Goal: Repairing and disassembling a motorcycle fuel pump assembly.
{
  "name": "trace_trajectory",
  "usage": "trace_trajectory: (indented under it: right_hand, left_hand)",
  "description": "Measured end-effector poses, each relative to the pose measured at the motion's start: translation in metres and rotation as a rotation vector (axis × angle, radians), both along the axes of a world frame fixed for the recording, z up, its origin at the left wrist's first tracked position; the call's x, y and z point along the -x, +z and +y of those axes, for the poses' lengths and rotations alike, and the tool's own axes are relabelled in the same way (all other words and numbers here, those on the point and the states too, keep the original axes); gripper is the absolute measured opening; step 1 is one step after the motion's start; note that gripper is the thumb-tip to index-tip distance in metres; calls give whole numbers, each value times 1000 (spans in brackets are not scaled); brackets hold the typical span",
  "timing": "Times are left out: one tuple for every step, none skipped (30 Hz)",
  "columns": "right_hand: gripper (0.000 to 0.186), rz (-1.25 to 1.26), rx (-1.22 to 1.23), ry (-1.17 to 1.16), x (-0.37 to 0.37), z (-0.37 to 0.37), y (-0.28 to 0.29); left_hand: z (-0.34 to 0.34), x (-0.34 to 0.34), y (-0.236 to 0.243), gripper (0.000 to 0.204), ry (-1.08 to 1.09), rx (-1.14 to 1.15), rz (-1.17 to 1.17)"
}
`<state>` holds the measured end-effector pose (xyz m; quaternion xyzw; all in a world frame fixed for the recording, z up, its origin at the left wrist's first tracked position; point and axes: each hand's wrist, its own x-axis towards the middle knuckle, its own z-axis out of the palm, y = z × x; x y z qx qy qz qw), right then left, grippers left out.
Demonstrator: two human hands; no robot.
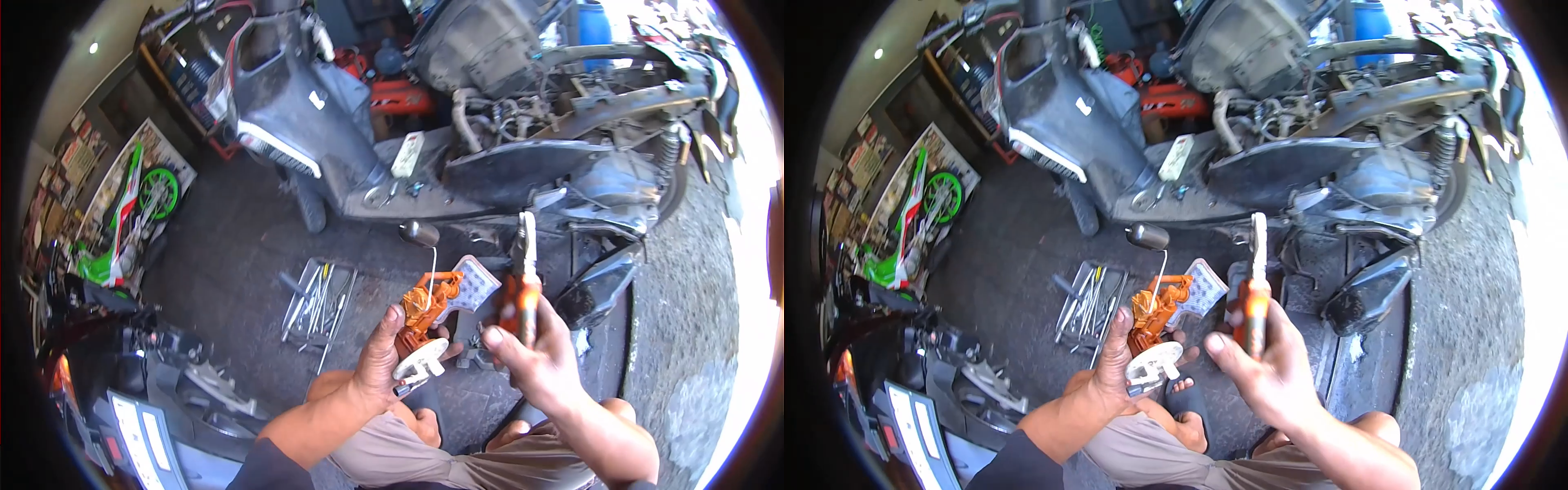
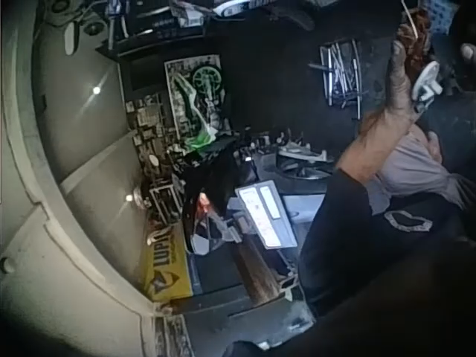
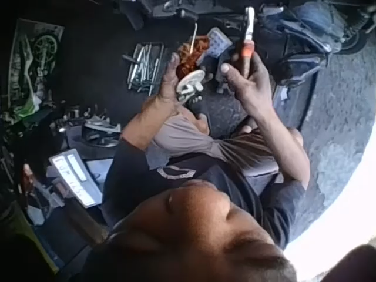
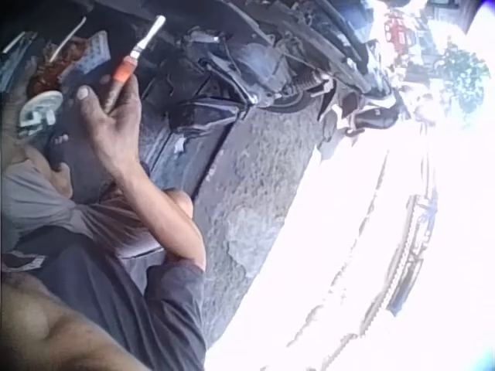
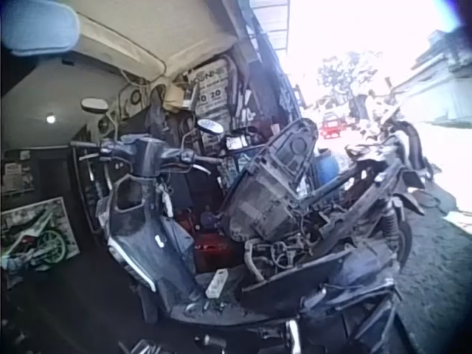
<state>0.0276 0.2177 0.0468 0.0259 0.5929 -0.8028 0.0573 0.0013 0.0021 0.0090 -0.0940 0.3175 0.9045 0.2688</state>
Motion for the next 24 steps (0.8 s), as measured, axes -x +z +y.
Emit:
trace_trajectory:
  right_hand:
    - [52, 15, 7, -4, 5, -2, -4]
    - [59, 107, -19, -62, 11, -2, -12]
    - [54, 81, 76, -87, 10, -4, -5]
    - [53, 90, 107, -94, 11, -1, -7]
    - [51, 97, 139, -99, 12, 3, -12]
    - [51, 106, 135, -105, 11, 4, -12]
    - [50, 113, 171, -104, 10, 6, -13]
    - [49, 116, 207, -101, 11, 7, -14]
    - [49, 109, 202, -107, 12, 6, -16]
    - [48, 135, 189, -153, 13, 5, -18]
    - [48, 158, 176, -199, 14, 4, -21]
    - [48, 139, 174, -193, 15, 4, -23]
    - [47, 117, 111, -152, 16, 4, -25]
    - [45, 94, 49, -106, 16, 4, -29]
    - [45, 80, 51, -87, 15, 3, -35]
    - [45, -8, 9, -75, 12, 7, -45]
    - [44, -94, -31, -59, 8, 10, -59]
    - [41, -71, -133, -59, 2, 12, -98]
    - [40, -129, -333, 43, -6, 14, -131]
    - [40, -164, -494, 177, -17, 14, -159]
    - [41, -206, -714, 414, -25, 17, -186]
    - [43, -246, -927, 659, -34, 18, -215]
    - [45, -232, -1033, 815, -51, 16, -254]
    - [46, -212, -1133, 976, -63, 10, -277]
  left_hand:
    - [4, 1, 4, 61, -27, -4, 16]
    - [9, 4, 8, 63, -61, 52, 134]
    - [13, 6, 13, 65, -80, 113, 253]
    - [11, 9, 15, 68, -187, 100, 290]
    - [15, 13, 14, 68, -199, 94, 304]
    - [18, 18, 13, 66, -207, 115, 390]
    - [20, 23, 11, 65, -212, 134, 473]
    - [20, 28, 6, 62, -229, 90, 468]
    - [19, 30, 5, 62, -233, 83, 461]
    - [17, 33, 4, 65, -273, 119, 454]
    - [17, 36, 3, 68, -313, 155, 446]
    - [15, 35, 0, 68, -307, 153, 426]
    - [12, 35, -3, 65, -327, 193, 443]
    - [9, 35, -6, 62, -345, 234, 459]
    - [4, 37, -7, 59, -356, 277, 479]
    - [6, 39, -3, 60, -340, 432, 481]
    - [7, 41, -1, 60, -333, 427, 469]
    - [9, 44, 1, 60, -310, 666, 693]
    - [7, 45, 0, 59, -276, 915, 910]
    - [3, 48, -10, 61, -228, 958, 978]
    - [3, 49, -12, 61, -230, 955, 966]
    - [2, 49, -10, 62, -228, 1018, 997]
    - [4, 49, -8, 64, -232, 1069, 1032]
    - [5, 48, -5, 66, -211, 1065, 1060]
